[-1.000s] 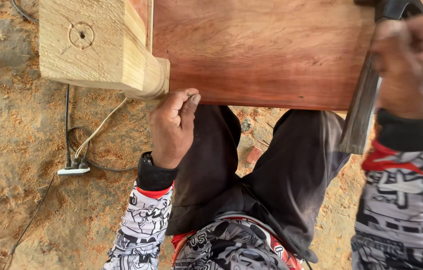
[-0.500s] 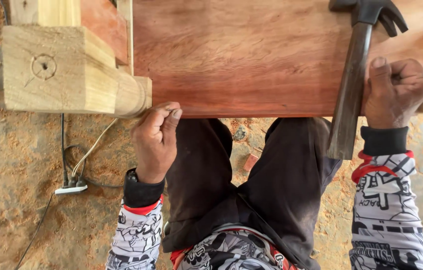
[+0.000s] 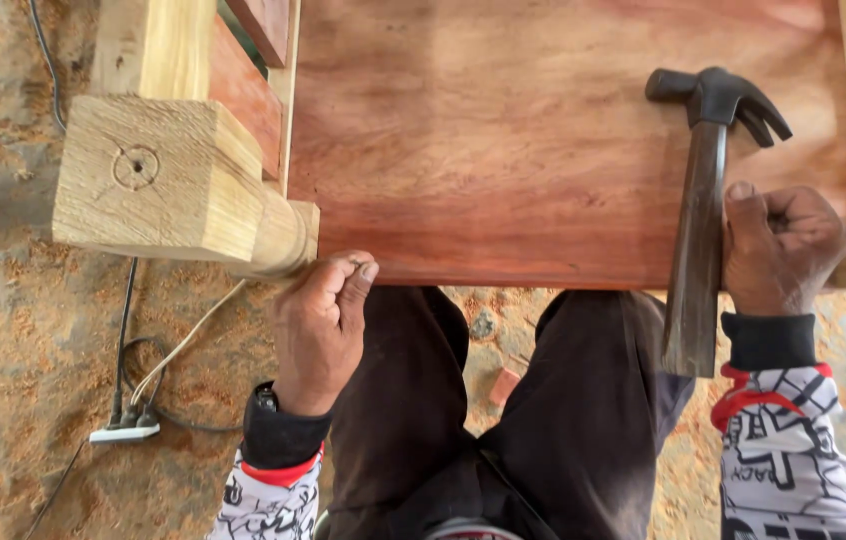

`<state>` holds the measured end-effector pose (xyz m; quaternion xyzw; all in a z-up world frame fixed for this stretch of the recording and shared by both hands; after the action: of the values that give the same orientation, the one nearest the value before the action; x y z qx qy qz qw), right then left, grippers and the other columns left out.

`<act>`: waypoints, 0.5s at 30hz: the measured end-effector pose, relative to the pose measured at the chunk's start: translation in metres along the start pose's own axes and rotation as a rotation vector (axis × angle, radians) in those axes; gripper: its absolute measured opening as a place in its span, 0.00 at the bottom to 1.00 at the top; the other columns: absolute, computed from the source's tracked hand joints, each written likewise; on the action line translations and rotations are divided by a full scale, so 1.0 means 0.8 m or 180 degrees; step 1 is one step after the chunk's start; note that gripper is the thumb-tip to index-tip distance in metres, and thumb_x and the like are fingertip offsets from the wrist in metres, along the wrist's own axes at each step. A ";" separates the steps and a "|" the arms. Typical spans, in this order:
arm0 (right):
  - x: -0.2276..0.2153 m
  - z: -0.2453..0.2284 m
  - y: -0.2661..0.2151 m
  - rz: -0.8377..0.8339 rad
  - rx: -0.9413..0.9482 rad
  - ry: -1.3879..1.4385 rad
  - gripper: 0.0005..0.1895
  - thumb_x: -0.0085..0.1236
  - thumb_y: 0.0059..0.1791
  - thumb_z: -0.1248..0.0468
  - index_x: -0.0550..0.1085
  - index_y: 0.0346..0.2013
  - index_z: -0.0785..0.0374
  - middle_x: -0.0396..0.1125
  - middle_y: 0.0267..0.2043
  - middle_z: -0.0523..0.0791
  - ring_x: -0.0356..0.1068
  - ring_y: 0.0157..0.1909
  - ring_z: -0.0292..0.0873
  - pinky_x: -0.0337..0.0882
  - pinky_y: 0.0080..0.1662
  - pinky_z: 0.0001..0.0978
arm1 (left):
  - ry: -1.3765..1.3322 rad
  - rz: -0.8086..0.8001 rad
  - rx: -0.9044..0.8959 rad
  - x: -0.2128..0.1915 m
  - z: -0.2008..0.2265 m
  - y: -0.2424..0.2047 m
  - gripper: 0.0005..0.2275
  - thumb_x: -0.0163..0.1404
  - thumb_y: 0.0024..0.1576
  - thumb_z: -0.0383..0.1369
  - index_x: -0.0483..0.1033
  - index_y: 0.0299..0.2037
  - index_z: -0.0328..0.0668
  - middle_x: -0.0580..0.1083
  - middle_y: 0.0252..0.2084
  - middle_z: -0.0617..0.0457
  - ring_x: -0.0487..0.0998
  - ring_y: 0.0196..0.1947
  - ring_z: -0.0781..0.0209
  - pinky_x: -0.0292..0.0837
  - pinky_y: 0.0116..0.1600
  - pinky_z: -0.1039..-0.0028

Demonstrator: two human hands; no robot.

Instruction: The person sits on the floor with an upturned wooden chair frame across their lap and hammers nails into its rails using a claw hammer. They position nails by hand along the seat rail and drive them in, working around the frame.

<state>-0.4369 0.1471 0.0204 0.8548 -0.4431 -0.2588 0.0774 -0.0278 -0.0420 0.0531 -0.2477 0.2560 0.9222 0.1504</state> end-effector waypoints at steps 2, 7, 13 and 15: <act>-0.002 0.008 -0.001 0.0008 -0.0023 -0.0034 0.16 0.65 0.60 0.65 0.72 0.32 0.71 0.68 0.27 0.41 0.63 0.28 0.29 0.62 0.32 0.21 | 0.0005 0.0034 0.0021 0.000 -0.002 0.000 0.06 0.55 0.63 0.31 0.79 0.40 0.35 0.81 0.38 0.46 0.83 0.37 0.50 0.76 0.41 0.66; 0.005 -0.009 0.002 0.0054 -0.0141 -0.0278 0.17 0.66 0.60 0.65 0.74 0.31 0.71 0.68 0.27 0.41 0.63 0.28 0.28 0.63 0.32 0.21 | -0.0135 0.0093 -0.0064 -0.001 -0.004 0.001 0.06 0.54 0.63 0.32 0.79 0.40 0.36 0.81 0.37 0.47 0.83 0.35 0.51 0.77 0.40 0.67; 0.005 -0.009 0.000 0.0079 -0.0015 -0.0399 0.19 0.67 0.62 0.64 0.73 0.31 0.71 0.68 0.26 0.42 0.63 0.27 0.28 0.63 0.32 0.21 | -0.0005 -0.0054 -0.0242 0.000 -0.007 0.002 0.08 0.55 0.61 0.34 0.80 0.38 0.37 0.81 0.35 0.47 0.84 0.34 0.51 0.76 0.38 0.66; 0.007 -0.007 0.002 0.0072 0.0077 -0.0121 0.17 0.66 0.60 0.65 0.73 0.31 0.72 0.68 0.27 0.41 0.63 0.27 0.28 0.62 0.32 0.20 | 0.0004 0.0007 -0.0112 0.000 -0.006 0.003 0.07 0.55 0.62 0.34 0.80 0.39 0.37 0.81 0.36 0.47 0.84 0.35 0.51 0.76 0.39 0.66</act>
<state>-0.4325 0.1412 0.0239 0.8456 -0.4572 -0.2687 0.0614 -0.0268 -0.0468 0.0505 -0.2507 0.2401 0.9266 0.1448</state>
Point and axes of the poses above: each hand's wrist, its own y-axis towards the middle knuckle, its own x-axis out of the palm, z = x × y, the point moved 1 cm from there along y, towards the middle knuckle
